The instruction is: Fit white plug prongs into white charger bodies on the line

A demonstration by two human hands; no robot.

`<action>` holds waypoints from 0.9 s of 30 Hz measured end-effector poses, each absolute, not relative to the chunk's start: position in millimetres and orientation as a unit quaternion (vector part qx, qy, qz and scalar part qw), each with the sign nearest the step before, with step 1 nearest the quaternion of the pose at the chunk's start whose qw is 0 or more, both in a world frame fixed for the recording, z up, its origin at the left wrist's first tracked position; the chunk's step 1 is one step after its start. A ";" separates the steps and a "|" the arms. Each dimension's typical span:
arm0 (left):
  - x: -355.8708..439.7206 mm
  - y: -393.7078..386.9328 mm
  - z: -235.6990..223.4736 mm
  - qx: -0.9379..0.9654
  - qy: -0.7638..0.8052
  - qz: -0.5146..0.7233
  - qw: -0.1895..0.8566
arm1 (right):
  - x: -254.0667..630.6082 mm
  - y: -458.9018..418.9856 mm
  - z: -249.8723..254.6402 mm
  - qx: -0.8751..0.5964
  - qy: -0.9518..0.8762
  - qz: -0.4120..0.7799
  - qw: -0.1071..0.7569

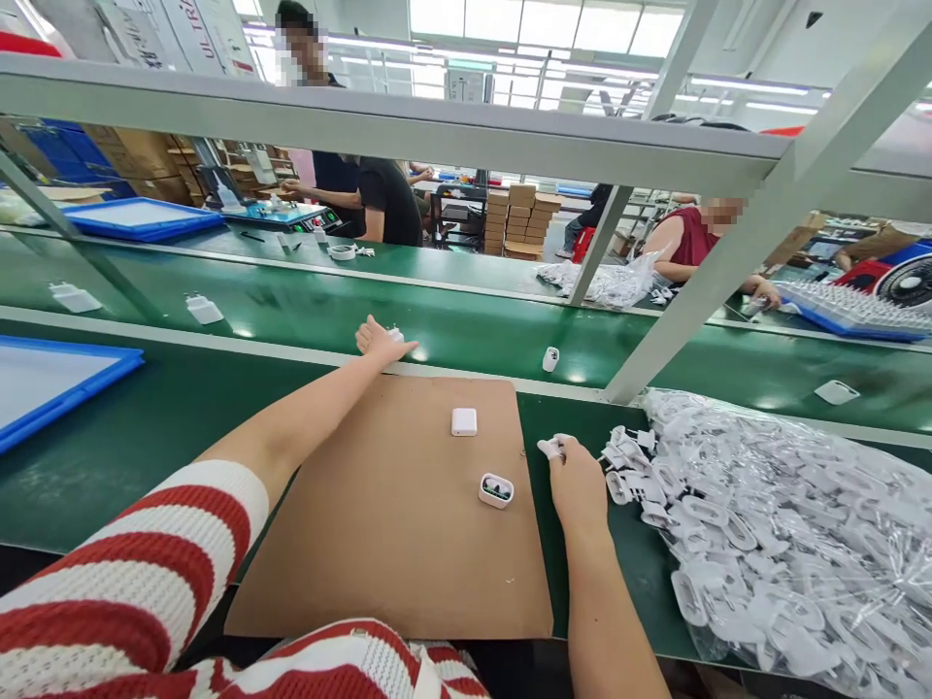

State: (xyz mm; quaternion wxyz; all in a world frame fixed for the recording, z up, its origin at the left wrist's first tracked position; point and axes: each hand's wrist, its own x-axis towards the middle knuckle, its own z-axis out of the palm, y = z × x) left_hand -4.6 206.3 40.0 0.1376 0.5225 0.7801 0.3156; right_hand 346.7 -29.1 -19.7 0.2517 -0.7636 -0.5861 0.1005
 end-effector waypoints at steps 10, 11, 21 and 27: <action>107.5 218.6 50.0 0.747 0.577 0.310 0.110 | 331.6 -36.3 -2.4 -0.730 -0.629 0.056 0.260; 122.4 225.3 48.7 0.758 0.571 0.280 0.144 | 330.3 -35.2 -0.6 -0.729 -0.632 0.070 0.253; 241.2 239.7 32.7 0.764 0.582 0.138 0.242 | 338.0 -19.4 -8.9 -0.689 -0.556 0.220 0.409; 211.6 212.8 49.4 0.787 0.543 0.185 0.227 | 335.5 -12.6 4.3 -0.535 -0.286 0.490 0.626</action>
